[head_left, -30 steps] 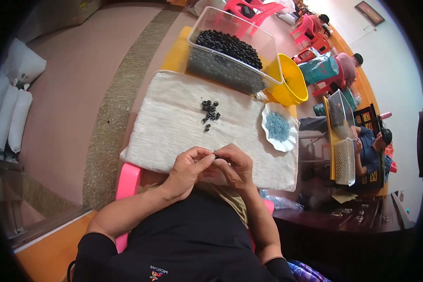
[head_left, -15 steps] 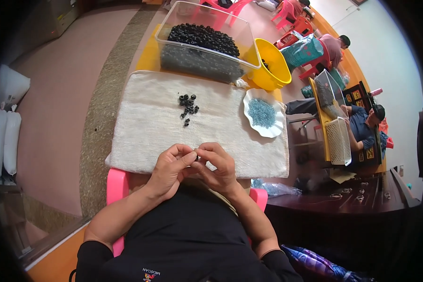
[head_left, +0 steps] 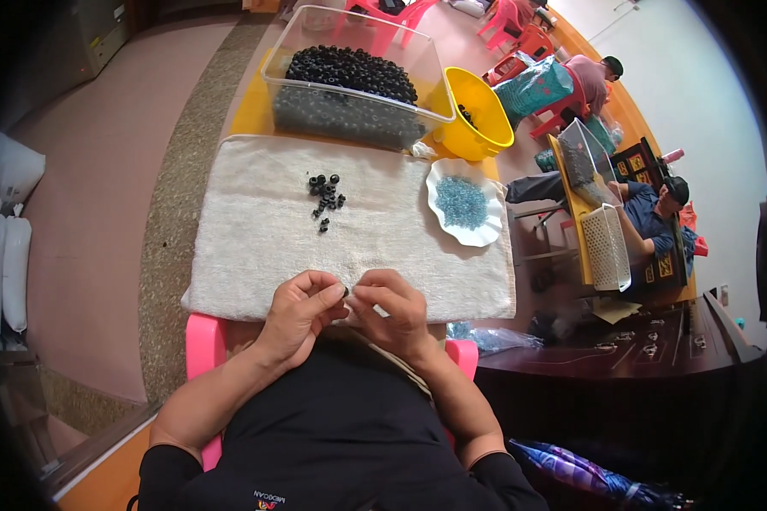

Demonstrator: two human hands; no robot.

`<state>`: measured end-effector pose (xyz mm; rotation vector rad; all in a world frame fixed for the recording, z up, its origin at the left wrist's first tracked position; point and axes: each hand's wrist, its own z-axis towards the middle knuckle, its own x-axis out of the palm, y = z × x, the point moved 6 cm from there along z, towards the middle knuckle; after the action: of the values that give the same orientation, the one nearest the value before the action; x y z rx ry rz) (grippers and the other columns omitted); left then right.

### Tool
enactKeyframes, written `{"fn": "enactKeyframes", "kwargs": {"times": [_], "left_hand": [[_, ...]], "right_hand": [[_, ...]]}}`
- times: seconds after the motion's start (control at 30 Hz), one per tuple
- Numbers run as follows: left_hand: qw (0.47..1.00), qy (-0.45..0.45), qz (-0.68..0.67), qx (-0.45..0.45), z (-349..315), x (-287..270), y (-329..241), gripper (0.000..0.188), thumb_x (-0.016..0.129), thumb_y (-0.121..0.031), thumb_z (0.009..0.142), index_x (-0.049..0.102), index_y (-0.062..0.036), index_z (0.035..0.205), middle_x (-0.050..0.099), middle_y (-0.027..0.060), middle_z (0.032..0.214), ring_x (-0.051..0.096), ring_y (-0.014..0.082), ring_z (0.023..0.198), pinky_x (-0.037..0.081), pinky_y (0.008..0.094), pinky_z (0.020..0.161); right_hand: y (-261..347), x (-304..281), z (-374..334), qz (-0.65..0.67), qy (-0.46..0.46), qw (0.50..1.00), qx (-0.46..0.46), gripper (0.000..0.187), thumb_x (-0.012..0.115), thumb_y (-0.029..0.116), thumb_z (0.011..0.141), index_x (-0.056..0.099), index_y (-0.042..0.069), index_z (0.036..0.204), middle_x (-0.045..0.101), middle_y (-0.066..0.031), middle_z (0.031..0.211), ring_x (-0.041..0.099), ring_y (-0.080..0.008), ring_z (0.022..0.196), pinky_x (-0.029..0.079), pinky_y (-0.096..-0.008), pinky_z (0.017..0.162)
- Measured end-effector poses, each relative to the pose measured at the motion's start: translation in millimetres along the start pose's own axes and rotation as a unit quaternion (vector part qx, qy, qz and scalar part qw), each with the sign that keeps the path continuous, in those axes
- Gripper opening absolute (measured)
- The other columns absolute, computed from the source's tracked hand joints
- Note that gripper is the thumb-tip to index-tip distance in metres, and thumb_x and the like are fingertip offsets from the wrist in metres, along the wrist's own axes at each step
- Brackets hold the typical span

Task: Sorting small black components from a container onto a white cloth.

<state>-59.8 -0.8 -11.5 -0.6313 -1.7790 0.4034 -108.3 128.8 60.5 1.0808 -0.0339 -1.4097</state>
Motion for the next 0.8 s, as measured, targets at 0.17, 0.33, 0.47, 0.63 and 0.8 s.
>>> {"fn": "enactKeyframes", "kwargs": {"times": [0.17, 0.33, 0.47, 0.63, 0.8], "left_hand": [[1.000, -0.024, 0.012, -0.003, 0.1, -4.3, 0.2, 0.012, 0.068, -0.009, 0.091, 0.062, -0.0035, 0.099, 0.064, 0.0036, 0.090, 0.063, 0.0129, 0.078, 0.055, 0.0267, 0.074], [0.999, -0.018, 0.023, -0.020, -1.1, 1.4, 7.1, 0.010, 0.067, -0.008, 0.091, 0.062, -0.0046, 0.098, 0.065, 0.0033, 0.086, 0.065, 0.0128, 0.076, 0.056, 0.0267, 0.073], [0.999, -0.019, 0.031, -0.026, -1.8, 1.1, 8.0, 0.011, 0.068, -0.008, 0.091, 0.062, -0.0048, 0.098, 0.065, 0.0032, 0.086, 0.065, 0.0129, 0.076, 0.056, 0.0267, 0.073], [0.999, -0.017, 0.036, -0.023, -2.9, 2.7, 6.7, 0.012, 0.069, -0.009, 0.090, 0.062, -0.0049, 0.098, 0.065, 0.0030, 0.086, 0.065, 0.0131, 0.076, 0.056, 0.0268, 0.072], [0.999, -0.014, 0.039, -0.024, -3.3, 3.0, 7.5, 0.012, 0.069, -0.009, 0.090, 0.061, -0.0048, 0.099, 0.065, 0.0032, 0.085, 0.065, 0.0132, 0.076, 0.055, 0.0267, 0.072]], "right_hand": [[-47.7, -70.3, 2.2, -0.221, -0.035, 0.973, 0.053, 0.016, 0.072, -0.002, 0.076, 0.067, 0.003, 0.091, 0.066, -0.0140, 0.094, 0.067, -0.0288, 0.079, 0.054, -0.0345, 0.065], [-93.3, -129.6, 3.9, -0.399, 0.079, 0.907, 0.106, 0.036, 0.071, 0.024, 0.084, 0.065, 0.001, 0.111, 0.064, -0.0159, 0.110, 0.059, -0.0343, 0.104, 0.048, -0.0434, 0.088], [-114.2, -132.7, 4.4, -0.462, 0.154, 0.866, 0.113, 0.051, 0.074, 0.034, 0.080, 0.062, 0.000, 0.116, 0.061, -0.0142, 0.118, 0.056, -0.0342, 0.110, 0.047, -0.0428, 0.091], [-122.8, -133.5, 8.1, -0.465, 0.174, 0.860, 0.120, 0.051, 0.071, 0.038, 0.082, 0.062, 0.000, 0.115, 0.061, -0.0142, 0.114, 0.056, -0.0346, 0.108, 0.047, -0.0433, 0.090], [-128.7, -133.6, 2.8, -0.459, 0.160, 0.867, 0.110, 0.047, 0.069, 0.037, 0.084, 0.062, 0.001, 0.113, 0.060, -0.0139, 0.110, 0.055, -0.0355, 0.104, 0.047, -0.0442, 0.089]]}}
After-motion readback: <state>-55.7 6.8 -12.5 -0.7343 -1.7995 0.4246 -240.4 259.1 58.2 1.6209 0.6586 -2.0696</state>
